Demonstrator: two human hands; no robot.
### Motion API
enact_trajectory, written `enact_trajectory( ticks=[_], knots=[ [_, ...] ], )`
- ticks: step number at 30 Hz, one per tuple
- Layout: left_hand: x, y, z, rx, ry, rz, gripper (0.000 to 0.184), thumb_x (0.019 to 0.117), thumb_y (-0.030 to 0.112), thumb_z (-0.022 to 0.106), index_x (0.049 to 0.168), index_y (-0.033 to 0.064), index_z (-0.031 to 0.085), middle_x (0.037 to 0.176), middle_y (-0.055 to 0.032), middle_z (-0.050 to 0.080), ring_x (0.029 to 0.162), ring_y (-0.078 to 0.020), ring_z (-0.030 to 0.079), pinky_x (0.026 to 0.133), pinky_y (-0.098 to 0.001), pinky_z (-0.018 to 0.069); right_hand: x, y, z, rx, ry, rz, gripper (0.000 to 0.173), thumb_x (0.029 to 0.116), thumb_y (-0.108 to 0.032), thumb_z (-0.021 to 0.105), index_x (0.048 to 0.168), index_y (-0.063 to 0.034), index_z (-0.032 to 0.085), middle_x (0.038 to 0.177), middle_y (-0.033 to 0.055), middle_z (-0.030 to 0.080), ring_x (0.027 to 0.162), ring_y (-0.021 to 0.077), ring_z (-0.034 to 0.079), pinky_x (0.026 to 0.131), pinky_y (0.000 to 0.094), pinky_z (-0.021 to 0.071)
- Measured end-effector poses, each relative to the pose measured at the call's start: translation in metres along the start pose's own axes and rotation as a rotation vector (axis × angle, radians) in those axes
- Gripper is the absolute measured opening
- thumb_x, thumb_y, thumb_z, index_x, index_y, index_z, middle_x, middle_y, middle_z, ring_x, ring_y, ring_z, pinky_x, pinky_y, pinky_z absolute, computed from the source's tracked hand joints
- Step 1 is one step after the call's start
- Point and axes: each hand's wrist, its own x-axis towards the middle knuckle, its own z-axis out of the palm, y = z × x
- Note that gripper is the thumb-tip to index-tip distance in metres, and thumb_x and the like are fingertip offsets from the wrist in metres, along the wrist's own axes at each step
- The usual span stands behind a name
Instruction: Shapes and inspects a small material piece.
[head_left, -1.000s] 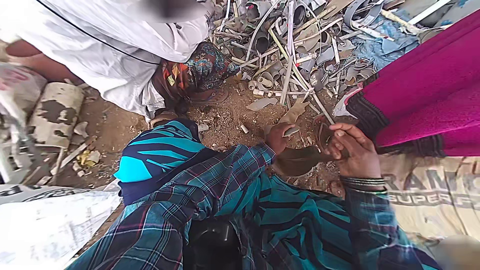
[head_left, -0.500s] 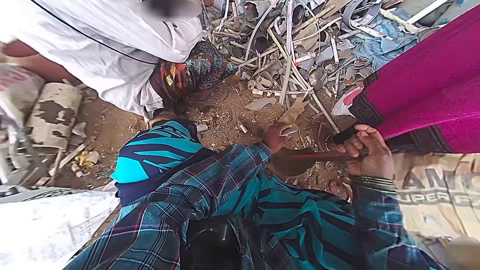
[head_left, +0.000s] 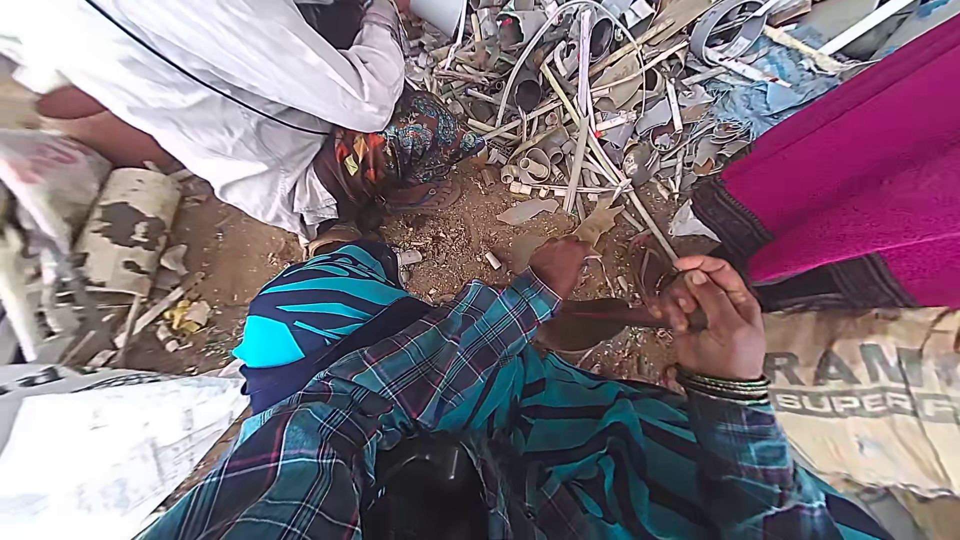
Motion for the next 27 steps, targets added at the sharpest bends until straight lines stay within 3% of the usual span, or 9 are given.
enact_trajectory(
  ticks=[3, 6, 12, 15, 17, 19, 24, 27],
  knots=[
    [0.003, -0.004, 0.001, 0.021, -0.030, -0.020, 0.044, 0.0998, -0.011, 0.045, 0.137, 0.0040, 0.062, 0.140, -0.0193, 0.060, 0.130, -0.0410, 0.056, 0.107, -0.0571, 0.0439, -0.002, 0.024, 0.010, -0.106, -0.173, -0.026, 0.027, 0.0977, -0.004, 0.040, 0.107, -0.0125, 0.064, 0.062, -0.0195, 0.053, 0.049, -0.0044, 0.050, 0.050, 0.0148, 0.0476],
    [0.008, -0.013, 0.008, -0.017, -0.025, 0.045, 0.040, 0.0990, -0.008, 0.050, 0.136, 0.0015, 0.063, 0.138, -0.0199, 0.061, 0.130, -0.0383, 0.057, 0.109, -0.0545, 0.0430, -0.003, 0.040, 0.016, -0.234, -0.239, -0.001, 0.025, 0.0952, -0.005, 0.042, 0.110, -0.0027, 0.063, 0.065, -0.0188, 0.052, 0.050, -0.0065, 0.048, 0.051, 0.0135, 0.0456],
    [0.029, -0.037, 0.025, 0.074, 0.022, 0.035, 0.036, 0.1013, 0.007, 0.054, 0.136, 0.0091, 0.064, 0.137, -0.0148, 0.063, 0.123, -0.0360, 0.062, 0.103, -0.0575, 0.0468, -0.005, -0.015, 0.009, -0.218, -0.438, 0.040, 0.025, 0.0982, -0.010, 0.049, 0.118, -0.0129, 0.065, 0.066, -0.0196, 0.054, 0.050, -0.0069, 0.047, 0.048, 0.0116, 0.0429],
    [0.035, -0.048, 0.036, 0.039, 0.037, 0.156, 0.037, 0.0963, 0.006, 0.062, 0.133, 0.0036, 0.065, 0.136, -0.0190, 0.063, 0.125, -0.0381, 0.061, 0.104, -0.0573, 0.0473, 0.001, 0.018, 0.015, -0.240, -0.414, 0.040, 0.025, 0.0963, -0.008, 0.049, 0.116, -0.0067, 0.064, 0.065, -0.0190, 0.054, 0.050, -0.0075, 0.046, 0.048, 0.0123, 0.0421],
    [0.023, -0.028, 0.017, -0.061, -0.080, 0.122, 0.040, 0.0962, 0.001, 0.062, 0.136, -0.0030, 0.060, 0.139, -0.0244, 0.059, 0.133, -0.0409, 0.054, 0.110, -0.0583, 0.0411, 0.005, 0.052, 0.020, -0.315, -0.331, 0.070, 0.025, 0.0940, -0.005, 0.046, 0.112, 0.0013, 0.064, 0.066, -0.0155, 0.053, 0.050, -0.0068, 0.046, 0.050, 0.0134, 0.0433],
    [0.020, -0.019, 0.009, -0.098, -0.126, 0.093, 0.041, 0.0965, -0.001, 0.060, 0.137, -0.0044, 0.059, 0.140, -0.0259, 0.057, 0.134, -0.0418, 0.051, 0.111, -0.0590, 0.0392, 0.008, 0.061, 0.021, -0.338, -0.280, 0.092, 0.025, 0.0936, -0.003, 0.045, 0.110, 0.0031, 0.063, 0.068, -0.0141, 0.054, 0.050, -0.0066, 0.046, 0.051, 0.0135, 0.0440],
    [0.022, -0.014, 0.006, -0.162, -0.139, -0.017, 0.040, 0.1019, 0.002, 0.054, 0.141, 0.0011, 0.057, 0.146, -0.0211, 0.054, 0.138, -0.0397, 0.048, 0.111, -0.0621, 0.0368, 0.000, -0.020, 0.009, -0.188, -0.398, 0.086, 0.025, 0.0974, -0.008, 0.048, 0.116, -0.0145, 0.064, 0.068, -0.0197, 0.057, 0.050, -0.0071, 0.049, 0.049, 0.0115, 0.0446],
    [0.024, -0.014, 0.010, -0.174, -0.124, 0.006, 0.038, 0.1015, 0.002, 0.054, 0.140, 0.0006, 0.058, 0.145, -0.0199, 0.056, 0.138, -0.0385, 0.049, 0.111, -0.0610, 0.0372, 0.003, -0.025, -0.001, -0.168, -0.437, 0.071, 0.024, 0.0991, -0.011, 0.049, 0.114, -0.0193, 0.066, 0.066, -0.0199, 0.057, 0.050, -0.0069, 0.049, 0.049, 0.0111, 0.0446]
  ],
)
